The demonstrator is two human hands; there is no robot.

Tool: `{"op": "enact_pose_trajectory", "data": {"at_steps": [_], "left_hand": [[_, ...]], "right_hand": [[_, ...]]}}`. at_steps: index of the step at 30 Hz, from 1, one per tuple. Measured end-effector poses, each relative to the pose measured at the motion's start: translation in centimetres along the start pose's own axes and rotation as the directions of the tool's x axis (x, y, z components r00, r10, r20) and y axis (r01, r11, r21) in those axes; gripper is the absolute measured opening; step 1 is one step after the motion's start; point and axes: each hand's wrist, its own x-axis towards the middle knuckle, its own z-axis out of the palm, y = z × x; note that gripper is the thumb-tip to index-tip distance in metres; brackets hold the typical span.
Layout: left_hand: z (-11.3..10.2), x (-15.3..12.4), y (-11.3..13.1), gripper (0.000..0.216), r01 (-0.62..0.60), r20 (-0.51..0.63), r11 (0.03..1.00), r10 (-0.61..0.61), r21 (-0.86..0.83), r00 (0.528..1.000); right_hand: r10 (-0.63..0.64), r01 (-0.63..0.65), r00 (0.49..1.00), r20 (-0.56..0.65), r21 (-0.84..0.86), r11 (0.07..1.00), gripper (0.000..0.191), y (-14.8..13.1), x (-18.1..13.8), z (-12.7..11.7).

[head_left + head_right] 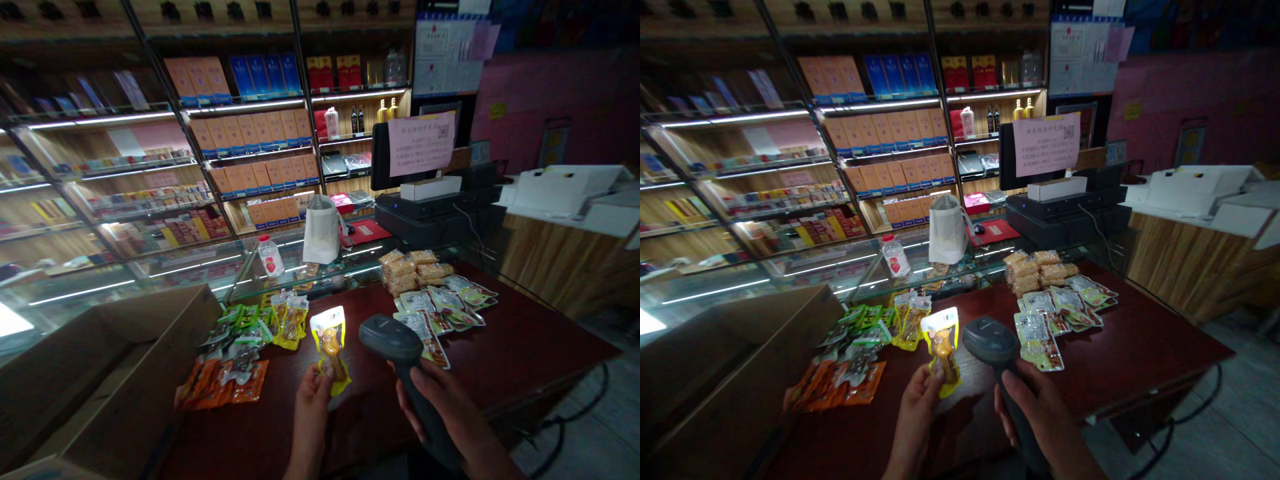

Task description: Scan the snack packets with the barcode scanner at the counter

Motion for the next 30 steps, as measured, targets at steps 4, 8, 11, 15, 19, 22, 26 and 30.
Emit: {"op": "enact_pose_trajectory", "data": {"at_steps": [4, 8, 11, 15, 19, 22, 26, 30], "left_hand": [[0.3, -0.4, 0.2, 0.041, -0.005, 0.022, 0.999, 0.006, -0.051, 1.0], [0.5, -0.6, 0.0, 0.04, 0.013, 0.015, 0.998, -0.013, -0.059, 1.0], [0.3, -0.3, -0.2, 0.042, 0.034, -0.003, 0.996, -0.034, -0.078, 0.999], [-1.4, 2.5, 1.5, 0.039, -0.01, -0.109, 1.0, 0.007, -0.019, 0.994], [-3.9, 7.7, 5.9, 0.016, 0.028, -0.273, 0.968, 0.043, 0.249, 0.961], [-5.1, 11.2, 8.5, 0.004, 0.102, -0.315, 0.926, 0.019, 0.363, 0.949], [-5.7, 13.8, 9.4, 0.011, 0.199, -0.362, 0.806, 0.021, 0.557, 0.932], [-5.7, 14.2, 9.4, 0.025, 0.258, -0.389, 0.574, 0.116, 0.777, 0.914]], "right_hand": [[0.018, -0.018, 1.0, -0.009, 0.022, 1.0, 0.048, 0.1, 0.0, 0.2], [0.036, -0.034, 0.998, -0.043, 0.063, 0.997, 0.049, 0.0, 0.0, 0.2], [0.025, -0.021, 0.999, -0.036, 0.091, 0.996, 0.049, 0.3, 0.1, -0.1], [0.041, -0.041, 0.999, -0.002, 0.095, 0.995, 0.05, 1.0, 0.2, -1.2], [0.057, -0.056, 0.998, -0.01, 0.073, 0.996, 0.05, 1.3, -0.3, -1.9], [0.067, -0.064, 0.997, -0.043, 0.071, 0.995, 0.049, 1.4, -0.7, -1.9], [0.085, -0.081, 0.995, -0.058, 0.063, 0.995, 0.051, 1.4, -1.1, -1.9], [0.083, -0.081, 0.994, -0.076, 0.032, 0.996, 0.053, 1.3, -1.2, -2.1]]}}
